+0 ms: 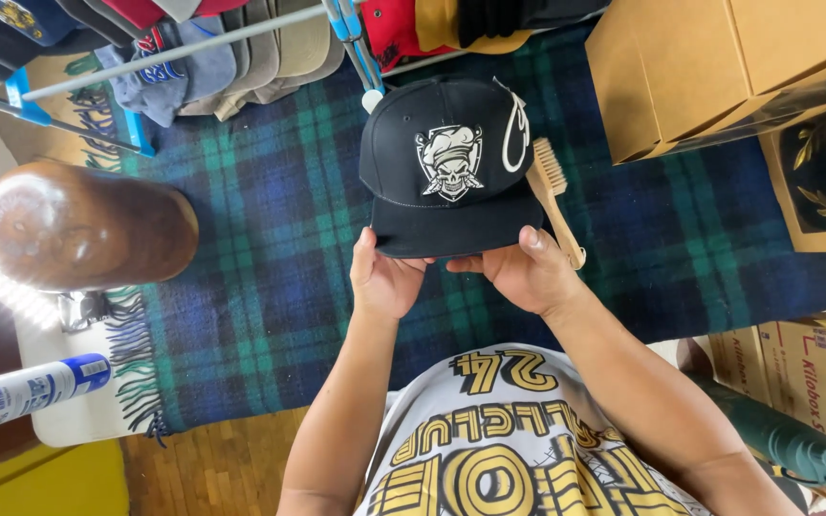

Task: The person cleans hats with a brush and places them into cardboard display boxes.

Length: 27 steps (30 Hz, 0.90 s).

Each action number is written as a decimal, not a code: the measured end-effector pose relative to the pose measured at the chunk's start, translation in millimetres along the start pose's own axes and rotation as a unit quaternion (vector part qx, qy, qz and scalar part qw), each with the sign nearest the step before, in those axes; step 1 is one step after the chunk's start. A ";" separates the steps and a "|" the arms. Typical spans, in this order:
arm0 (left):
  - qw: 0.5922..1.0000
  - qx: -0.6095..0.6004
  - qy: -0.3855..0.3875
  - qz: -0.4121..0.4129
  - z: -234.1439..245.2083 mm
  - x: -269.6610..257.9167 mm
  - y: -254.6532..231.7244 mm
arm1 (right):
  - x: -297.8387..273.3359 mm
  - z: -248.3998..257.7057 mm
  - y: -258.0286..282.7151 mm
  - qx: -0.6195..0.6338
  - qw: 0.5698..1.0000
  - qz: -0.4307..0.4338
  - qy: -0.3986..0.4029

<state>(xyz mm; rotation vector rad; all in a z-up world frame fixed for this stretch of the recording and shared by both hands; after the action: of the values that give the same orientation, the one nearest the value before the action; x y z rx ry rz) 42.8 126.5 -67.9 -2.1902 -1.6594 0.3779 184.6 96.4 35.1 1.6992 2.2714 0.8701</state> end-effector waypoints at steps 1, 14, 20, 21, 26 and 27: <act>1.000 0.000 0.000 -0.001 -6.8 -1.7 -2.6 | -0.7 1.1 -0.1 0.000 1.000 0.000 0.001; 0.998 -0.048 -0.033 0.017 -52.9 -7.8 -13.5 | 1.1 -3.0 4.2 -0.052 0.998 0.013 -0.021; 0.999 -0.023 -0.028 0.003 -28.5 -8.0 -6.7 | 10.5 -25.3 11.5 -0.013 1.000 -0.004 -0.017; 0.999 -0.018 -0.027 0.000 -27.1 -7.9 -6.8 | 9.2 -22.9 9.0 -0.004 1.000 -0.010 -0.028; 0.999 -0.016 -0.031 0.009 -44.0 -5.6 -18.2 | 1.2 -10.1 2.0 0.000 0.999 -0.010 -0.041; 0.999 -0.023 -0.032 0.013 -50.4 -5.0 -20.9 | 0.1 -11.1 1.8 0.007 0.999 -0.010 -0.045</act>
<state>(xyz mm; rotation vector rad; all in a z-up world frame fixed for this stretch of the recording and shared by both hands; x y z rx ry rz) 44.7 120.4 -13.5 -2.2586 -1.6909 0.4258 180.9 92.9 45.2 1.6830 2.2373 0.7581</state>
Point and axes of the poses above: each hand's wrist, its own x-axis towards the middle knuckle, its own z-axis out of the back of the hand, y = z × x, the point moved 10 cm from there along x, towards the middle knuckle
